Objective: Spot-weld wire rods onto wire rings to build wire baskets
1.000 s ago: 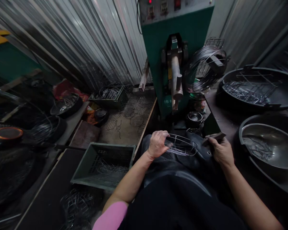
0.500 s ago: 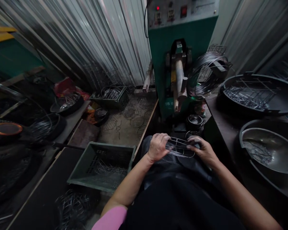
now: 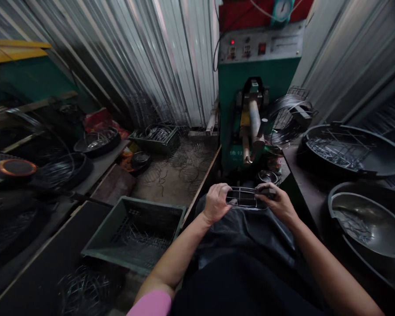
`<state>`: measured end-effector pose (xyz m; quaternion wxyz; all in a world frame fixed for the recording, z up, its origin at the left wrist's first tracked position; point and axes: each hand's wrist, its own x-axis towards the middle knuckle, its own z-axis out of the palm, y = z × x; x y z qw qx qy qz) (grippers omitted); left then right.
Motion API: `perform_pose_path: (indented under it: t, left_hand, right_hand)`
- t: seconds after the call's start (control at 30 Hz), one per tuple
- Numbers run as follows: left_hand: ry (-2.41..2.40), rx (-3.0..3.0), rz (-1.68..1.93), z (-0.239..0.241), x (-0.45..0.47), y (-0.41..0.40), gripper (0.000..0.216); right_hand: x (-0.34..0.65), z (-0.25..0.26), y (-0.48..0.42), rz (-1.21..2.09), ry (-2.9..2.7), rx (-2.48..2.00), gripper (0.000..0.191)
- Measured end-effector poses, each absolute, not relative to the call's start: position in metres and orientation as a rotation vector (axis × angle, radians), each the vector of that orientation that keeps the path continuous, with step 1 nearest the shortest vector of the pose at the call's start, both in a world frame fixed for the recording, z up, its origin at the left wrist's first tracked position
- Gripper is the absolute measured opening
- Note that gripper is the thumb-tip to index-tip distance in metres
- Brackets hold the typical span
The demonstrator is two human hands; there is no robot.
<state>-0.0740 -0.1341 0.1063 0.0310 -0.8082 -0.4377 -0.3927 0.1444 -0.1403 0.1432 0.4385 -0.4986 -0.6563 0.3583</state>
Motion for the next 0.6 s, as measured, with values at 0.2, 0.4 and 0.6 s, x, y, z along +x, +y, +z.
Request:
perform_pose_path:
  t: [0.2,0.4,0.6]
  left_hand:
    - [-1.125,-2.588,-1.200,0.104,-0.061,-0.093,0.030]
    - [-1.154,-2.677,-1.126,0.086,-0.039,-0.043,0.033]
    - [-1.202,-2.670,-1.074,0.081,-0.033,-0.014,0.036]
  right_hand:
    - [0.150,0.155,-0.114,0.773,-1.816,-1.252,0.023]
    - [0.164,0.124,-0.076,0.847,-1.572,-1.320,0.033]
    - [0.168,0.108,-0.045,0.841,-1.516,-1.271,0.032]
